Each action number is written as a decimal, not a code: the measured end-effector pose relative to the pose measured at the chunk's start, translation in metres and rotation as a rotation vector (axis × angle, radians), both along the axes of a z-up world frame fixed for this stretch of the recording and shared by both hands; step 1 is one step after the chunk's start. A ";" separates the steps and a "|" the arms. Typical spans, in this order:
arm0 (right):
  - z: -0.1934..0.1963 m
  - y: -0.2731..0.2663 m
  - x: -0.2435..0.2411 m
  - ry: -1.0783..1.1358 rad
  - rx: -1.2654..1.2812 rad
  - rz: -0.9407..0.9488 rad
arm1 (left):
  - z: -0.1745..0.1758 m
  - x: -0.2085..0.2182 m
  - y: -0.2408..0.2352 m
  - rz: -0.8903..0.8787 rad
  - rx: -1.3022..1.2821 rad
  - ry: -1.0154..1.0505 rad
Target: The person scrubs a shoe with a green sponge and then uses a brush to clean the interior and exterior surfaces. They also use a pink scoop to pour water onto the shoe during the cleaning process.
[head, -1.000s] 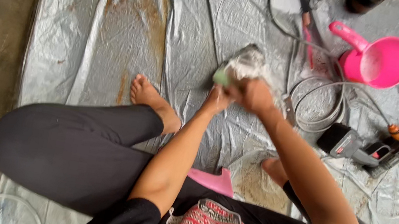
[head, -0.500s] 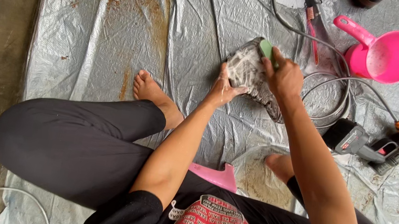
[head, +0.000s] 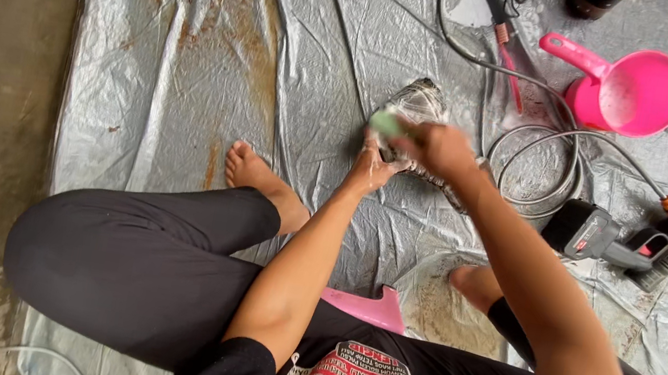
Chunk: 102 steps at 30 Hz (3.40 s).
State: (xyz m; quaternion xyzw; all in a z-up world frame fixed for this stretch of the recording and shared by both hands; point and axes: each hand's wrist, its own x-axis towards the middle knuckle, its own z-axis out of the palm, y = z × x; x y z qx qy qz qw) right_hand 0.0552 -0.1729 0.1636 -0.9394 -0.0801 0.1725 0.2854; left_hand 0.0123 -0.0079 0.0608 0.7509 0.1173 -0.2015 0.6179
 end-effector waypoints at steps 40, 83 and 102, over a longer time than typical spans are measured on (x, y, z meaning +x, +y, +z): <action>-0.013 -0.009 0.036 0.147 -0.072 -0.270 | -0.004 0.011 -0.008 0.053 -0.070 0.129; -0.033 -0.074 -0.041 -0.012 0.082 -0.755 | -0.046 0.056 0.010 0.271 0.116 0.357; -0.007 -0.027 -0.105 -0.186 -0.045 -0.203 | -0.102 0.000 -0.087 0.590 -0.525 0.691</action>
